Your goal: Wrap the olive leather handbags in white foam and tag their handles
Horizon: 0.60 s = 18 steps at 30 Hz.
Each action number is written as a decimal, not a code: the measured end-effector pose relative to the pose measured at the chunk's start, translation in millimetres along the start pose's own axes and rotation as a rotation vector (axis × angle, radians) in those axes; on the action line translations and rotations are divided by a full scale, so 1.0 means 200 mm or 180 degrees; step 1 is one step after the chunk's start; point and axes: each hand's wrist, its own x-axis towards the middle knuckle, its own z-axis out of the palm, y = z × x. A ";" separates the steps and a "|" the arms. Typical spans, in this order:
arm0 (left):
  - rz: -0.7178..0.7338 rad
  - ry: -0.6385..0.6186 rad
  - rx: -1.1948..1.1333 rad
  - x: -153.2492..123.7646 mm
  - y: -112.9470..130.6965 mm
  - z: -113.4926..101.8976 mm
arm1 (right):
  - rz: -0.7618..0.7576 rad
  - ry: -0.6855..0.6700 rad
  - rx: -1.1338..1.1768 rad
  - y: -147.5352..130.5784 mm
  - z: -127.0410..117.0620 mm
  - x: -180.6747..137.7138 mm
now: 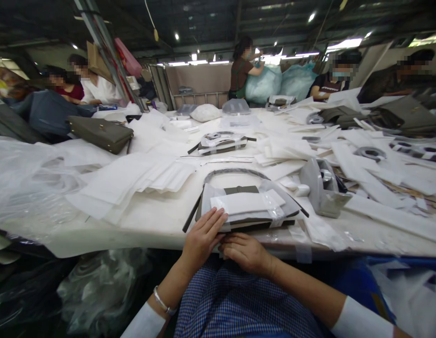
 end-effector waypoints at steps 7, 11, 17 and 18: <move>-0.0088 -0.0005 -0.0106 0.00 0.00 0.00 | 0.0072 -0.0110 -0.0124 0.02 -0.02 -0.02; -0.0101 -0.0023 -0.0148 0.00 -0.01 0.01 | 0.0212 -0.0157 -0.0431 0.00 -0.02 0.00; -0.0109 -0.0030 -0.0099 0.00 -0.01 0.01 | -0.0113 0.0096 -0.0168 0.01 -0.02 0.03; -0.0113 -0.0024 -0.0077 0.00 -0.01 0.01 | -0.0125 0.0134 -0.0105 0.02 -0.03 0.03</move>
